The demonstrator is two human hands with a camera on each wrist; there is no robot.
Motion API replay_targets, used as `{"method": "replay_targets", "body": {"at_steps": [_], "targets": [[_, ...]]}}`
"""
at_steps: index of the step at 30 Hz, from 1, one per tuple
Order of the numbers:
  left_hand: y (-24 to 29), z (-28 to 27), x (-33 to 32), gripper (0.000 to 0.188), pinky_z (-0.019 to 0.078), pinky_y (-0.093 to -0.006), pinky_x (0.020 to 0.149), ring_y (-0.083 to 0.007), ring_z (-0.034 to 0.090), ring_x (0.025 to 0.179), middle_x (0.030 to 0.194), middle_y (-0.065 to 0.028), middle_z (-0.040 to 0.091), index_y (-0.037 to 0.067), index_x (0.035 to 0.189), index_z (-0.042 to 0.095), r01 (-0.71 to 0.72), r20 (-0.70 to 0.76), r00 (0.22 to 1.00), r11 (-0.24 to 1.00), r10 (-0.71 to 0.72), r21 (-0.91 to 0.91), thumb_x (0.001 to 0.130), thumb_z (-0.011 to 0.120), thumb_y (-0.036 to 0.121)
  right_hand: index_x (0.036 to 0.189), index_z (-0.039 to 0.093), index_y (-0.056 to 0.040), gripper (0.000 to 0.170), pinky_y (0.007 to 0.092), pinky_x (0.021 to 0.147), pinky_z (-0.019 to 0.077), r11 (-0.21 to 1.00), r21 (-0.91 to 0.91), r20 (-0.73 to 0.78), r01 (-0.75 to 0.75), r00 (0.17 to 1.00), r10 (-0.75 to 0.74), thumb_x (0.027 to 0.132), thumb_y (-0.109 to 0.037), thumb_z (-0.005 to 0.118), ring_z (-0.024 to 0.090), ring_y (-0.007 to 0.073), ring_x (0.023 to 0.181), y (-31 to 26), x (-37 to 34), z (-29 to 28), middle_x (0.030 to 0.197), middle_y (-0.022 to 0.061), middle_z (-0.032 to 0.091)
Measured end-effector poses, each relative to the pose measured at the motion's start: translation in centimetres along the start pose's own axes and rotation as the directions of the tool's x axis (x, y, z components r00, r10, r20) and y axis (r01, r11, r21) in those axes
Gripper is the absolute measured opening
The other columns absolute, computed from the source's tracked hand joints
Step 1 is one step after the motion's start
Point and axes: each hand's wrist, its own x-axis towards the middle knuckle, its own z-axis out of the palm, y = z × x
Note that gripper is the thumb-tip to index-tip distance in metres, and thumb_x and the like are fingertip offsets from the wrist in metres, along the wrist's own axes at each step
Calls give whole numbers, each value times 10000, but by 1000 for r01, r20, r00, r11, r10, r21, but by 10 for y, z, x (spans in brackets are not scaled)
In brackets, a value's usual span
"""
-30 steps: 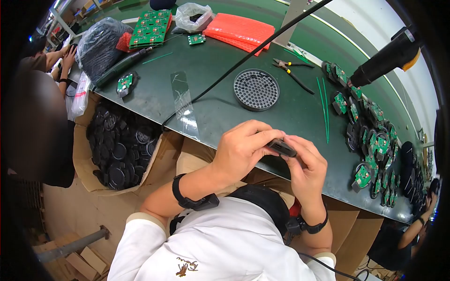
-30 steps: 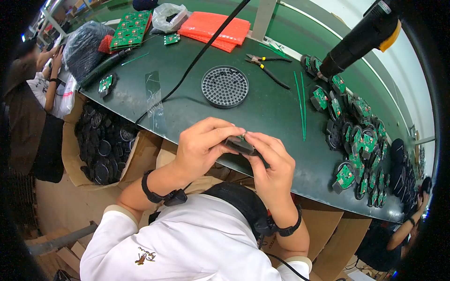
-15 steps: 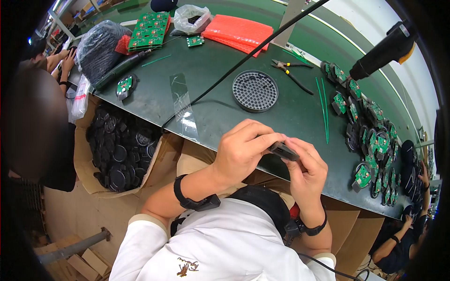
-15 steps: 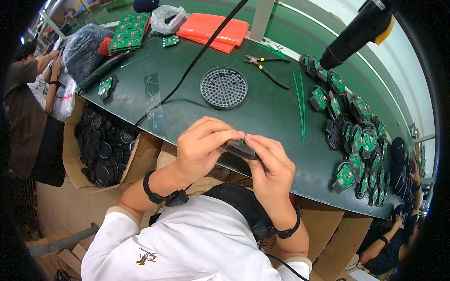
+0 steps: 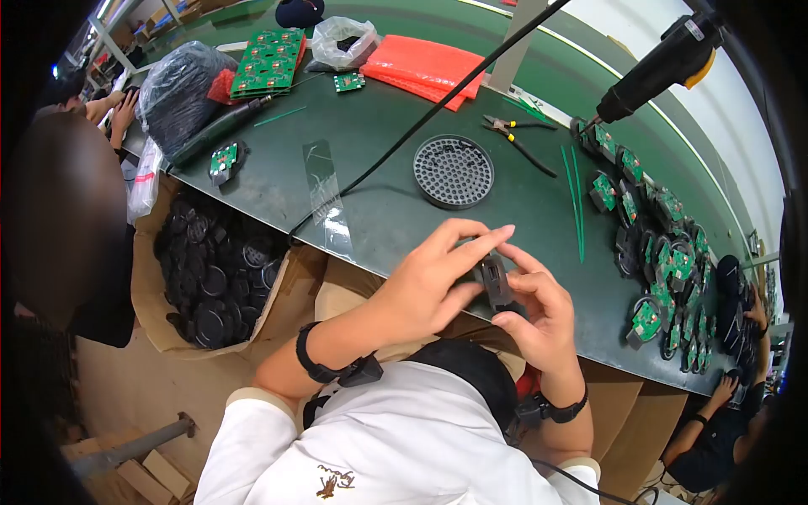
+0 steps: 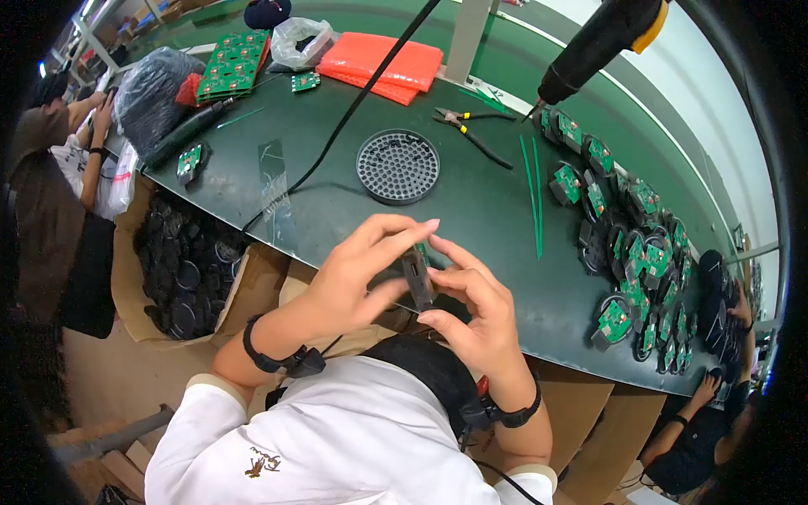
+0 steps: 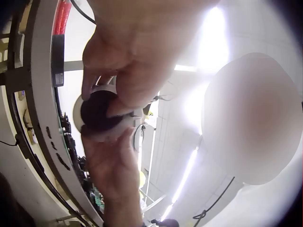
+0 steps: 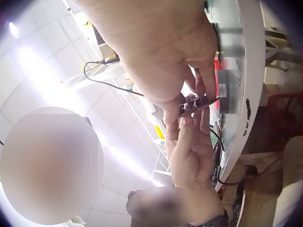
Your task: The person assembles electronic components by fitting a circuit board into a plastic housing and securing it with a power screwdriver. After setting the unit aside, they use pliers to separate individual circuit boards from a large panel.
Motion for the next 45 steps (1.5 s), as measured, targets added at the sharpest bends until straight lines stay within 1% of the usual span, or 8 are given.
{"method": "replay_targets", "body": {"at_steps": [2, 5, 8, 15, 17, 33, 42, 45], "targets": [[10, 0, -5, 949, 537, -411, 970, -330, 609, 1172, 1344, -151, 546, 64, 1572, 432, 126, 116, 985, 992, -127, 9, 720, 843, -17, 1218, 651, 75, 410, 437, 1028, 580, 996, 72, 2, -52, 999, 52, 859, -46, 806, 639, 337, 1264, 6, -3, 5, 1510, 282, 494], [9, -2, -8, 1083, 510, -444, 1015, -370, 579, 1203, 1353, -166, 540, 56, 1609, 351, 128, 153, 979, 989, -138, 74, 677, 901, 74, 1213, 649, 69, 422, 430, 1022, 584, 983, 170, -15, -70, 997, 74, 846, -53, 818, 667, 331, 1222, 13, -5, 11, 1479, 282, 534], [6, 0, -12, 1088, 509, -451, 1031, -399, 572, 1232, 1414, -200, 528, 33, 1587, 383, 54, 137, 988, 987, -74, 148, 647, 922, 134, 1199, 653, 63, 441, 417, 991, 599, 997, -72, 77, -5, 997, 11, 819, -63, 839, 677, 342, 1196, 26, -4, -4, 1420, 272, 593], [8, 0, -12, 1051, 495, -457, 1079, -418, 539, 1334, 1515, -243, 486, -12, 1549, 417, -3, 110, 994, 995, -8, 96, 643, 921, 157, 1176, 671, 60, 434, 412, 926, 615, 995, -33, 30, 95, 995, -94, 811, -97, 847, 665, 347, 1200, 21, 5, -3, 1360, 266, 641], [10, -1, -11, 1036, 494, -456, 1084, -422, 539, 1337, 1509, -246, 491, -17, 1543, 423, 9, 117, 993, 998, -16, 60, 649, 920, 154, 1191, 671, 62, 445, 414, 928, 621, 979, -129, 70, 161, 986, -153, 817, -106, 844, 657, 360, 1211, 22, 6, -6, 1335, 267, 654], [11, -3, -8, 1022, 513, -466, 1074, -426, 542, 1342, 1502, -247, 500, 2, 1533, 442, 4, 102, 995, 1000, -7, 28, 652, 928, 186, 1233, 661, 65, 451, 429, 932, 613, 981, -122, -6, 150, 988, -152, 866, -155, 803, 630, 396, 1233, 8, 6, 4, 1348, 256, 651], [8, -5, -11, 1034, 512, -464, 1080, -408, 545, 1346, 1496, -219, 523, 1, 1527, 448, -4, 100, 995, 1000, 2, 17, 644, 941, 215, 1239, 660, 49, 478, 437, 922, 582, 940, -274, 68, 204, 979, -193, 882, -240, 792, 655, 417, 1177, -3, 9, -1, 1334, 267, 656], [9, -4, -12, 1038, 508, -454, 1080, -405, 548, 1342, 1498, -218, 523, -9, 1525, 447, 26, 112, 993, 1000, -27, 13, 646, 945, 230, 1240, 660, 42, 475, 440, 925, 564, 897, -311, 123, 314, 949, -290, 884, -246, 788, 668, 414, 1146, -3, 12, -3, 1317, 263, 668]]}}
